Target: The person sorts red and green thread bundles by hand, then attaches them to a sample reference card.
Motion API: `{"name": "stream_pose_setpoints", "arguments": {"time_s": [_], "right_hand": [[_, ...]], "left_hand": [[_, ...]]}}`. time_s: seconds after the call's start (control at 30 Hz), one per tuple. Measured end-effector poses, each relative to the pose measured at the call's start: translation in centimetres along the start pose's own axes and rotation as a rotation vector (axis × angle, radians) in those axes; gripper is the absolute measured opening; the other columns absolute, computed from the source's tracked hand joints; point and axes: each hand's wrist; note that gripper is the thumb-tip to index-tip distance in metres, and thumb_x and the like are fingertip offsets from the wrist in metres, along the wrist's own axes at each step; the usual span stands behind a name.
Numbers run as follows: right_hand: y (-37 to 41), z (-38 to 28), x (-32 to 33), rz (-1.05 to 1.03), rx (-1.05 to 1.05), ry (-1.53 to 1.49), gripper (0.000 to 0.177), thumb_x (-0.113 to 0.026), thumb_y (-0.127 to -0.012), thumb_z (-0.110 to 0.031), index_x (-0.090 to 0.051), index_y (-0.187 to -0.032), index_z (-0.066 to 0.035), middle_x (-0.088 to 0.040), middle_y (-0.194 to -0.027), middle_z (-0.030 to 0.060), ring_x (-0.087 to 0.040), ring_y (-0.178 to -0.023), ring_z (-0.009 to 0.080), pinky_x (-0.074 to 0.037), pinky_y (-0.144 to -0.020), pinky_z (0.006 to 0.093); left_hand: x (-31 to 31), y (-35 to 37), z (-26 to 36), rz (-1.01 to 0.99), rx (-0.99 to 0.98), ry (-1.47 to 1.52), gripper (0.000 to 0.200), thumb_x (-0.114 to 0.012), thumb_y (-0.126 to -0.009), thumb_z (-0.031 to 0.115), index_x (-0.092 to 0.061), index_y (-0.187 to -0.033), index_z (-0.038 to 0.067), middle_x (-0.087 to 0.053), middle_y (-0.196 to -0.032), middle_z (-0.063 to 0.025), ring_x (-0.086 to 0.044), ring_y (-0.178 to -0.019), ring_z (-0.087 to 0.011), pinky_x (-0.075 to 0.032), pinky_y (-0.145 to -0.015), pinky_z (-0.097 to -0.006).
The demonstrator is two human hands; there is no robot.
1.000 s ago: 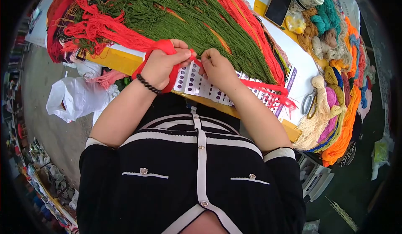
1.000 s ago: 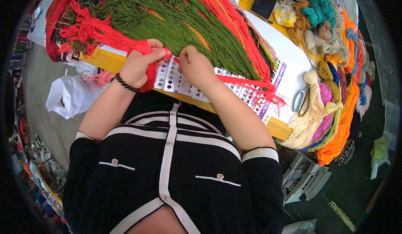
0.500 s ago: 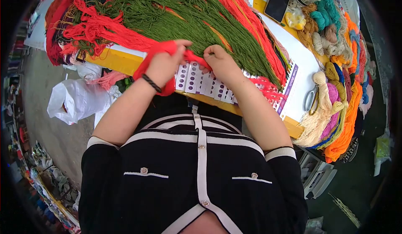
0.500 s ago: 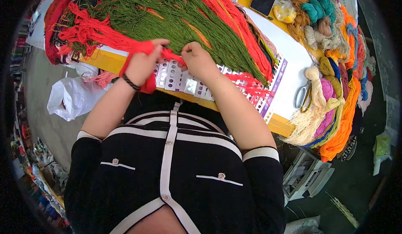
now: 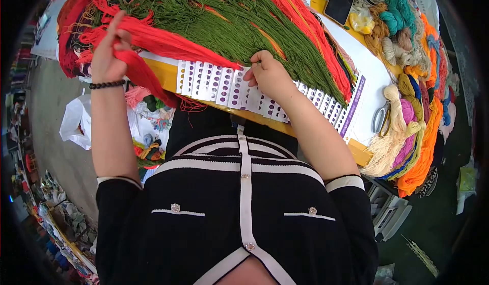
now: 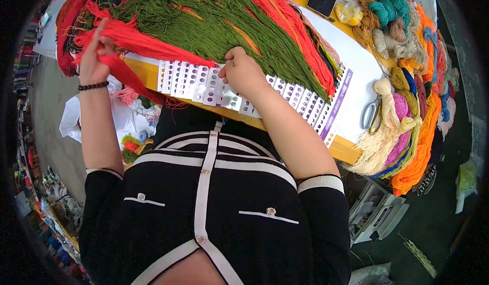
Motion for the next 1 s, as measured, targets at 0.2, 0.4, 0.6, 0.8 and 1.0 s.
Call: {"name": "stream_pose_setpoints", "arguments": {"time_s": [0.2,0.4,0.6,0.8,1.0], "right_hand": [[0.0,-0.2,-0.1,0.028,-0.005,0.044,0.02,-0.043,-0.089,-0.012,-0.044,-0.106,-0.001,-0.063,-0.078,0.0089,-0.06,-0.066,0.0143,-0.048,-0.062,0.0278],[2.2,-0.6,-2.2,0.267,0.193,0.35,0.02,-0.051,-0.087,-0.013,-0.05,-0.104,-0.002,-0.063,-0.076,0.0103,-0.061,-0.07,0.0191,-0.047,-0.063,0.0314],[5.0,-6.5,-5.7,0.15,0.523,0.058,0.016,-0.059,-0.085,-0.012,-0.058,-0.096,0.0,-0.062,-0.079,0.0084,-0.058,-0.071,0.0163,-0.046,-0.065,0.0281],[6.2,-9.4,-8.4,-0.255,0.437,-0.257,0.016,-0.059,-0.085,-0.01,-0.064,-0.092,0.003,-0.059,-0.076,0.0037,-0.054,-0.069,0.0086,-0.044,-0.062,0.0237],[5.4,-8.0,-9.2,-0.379,0.11,-0.681,0.013,-0.058,-0.087,-0.009,-0.063,-0.088,0.004,-0.058,-0.071,0.002,-0.051,-0.063,0.0077,-0.039,-0.056,0.0189]], "left_hand": [[2.1,-0.9,1.6,0.37,-0.283,-0.148,0.028,-0.048,-0.093,0.015,-0.047,-0.116,-0.002,-0.057,-0.108,-0.0148,-0.059,-0.094,-0.022,-0.052,-0.074,-0.0293],[3.8,8.0,-4.5,0.246,0.545,0.027,0.028,-0.045,-0.092,0.021,-0.049,-0.11,0.0,-0.056,-0.109,-0.0184,-0.058,-0.095,-0.0275,-0.05,-0.079,-0.0361],[-0.4,11.8,-6.2,-0.149,0.032,-0.728,0.029,-0.044,-0.088,0.007,-0.05,-0.114,-0.004,-0.062,-0.104,-0.0162,-0.059,-0.093,-0.0225,-0.047,-0.079,-0.0319],[-5.1,12.6,-6.6,-0.227,0.186,-0.359,0.045,-0.05,-0.088,0.003,-0.038,-0.131,-0.002,-0.057,-0.112,-0.0121,-0.061,-0.092,-0.0193,-0.052,-0.078,-0.0308],[-4.7,12.2,-8.0,-0.256,0.215,-0.468,0.049,-0.051,-0.088,0.003,-0.035,-0.135,0.001,-0.054,-0.114,-0.0099,-0.061,-0.091,-0.0174,-0.053,-0.072,-0.0293]]}}
Point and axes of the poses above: each hand's wrist, its own y-axis away from the middle knuckle, its own x-axis out of the back of the hand, z = x × y
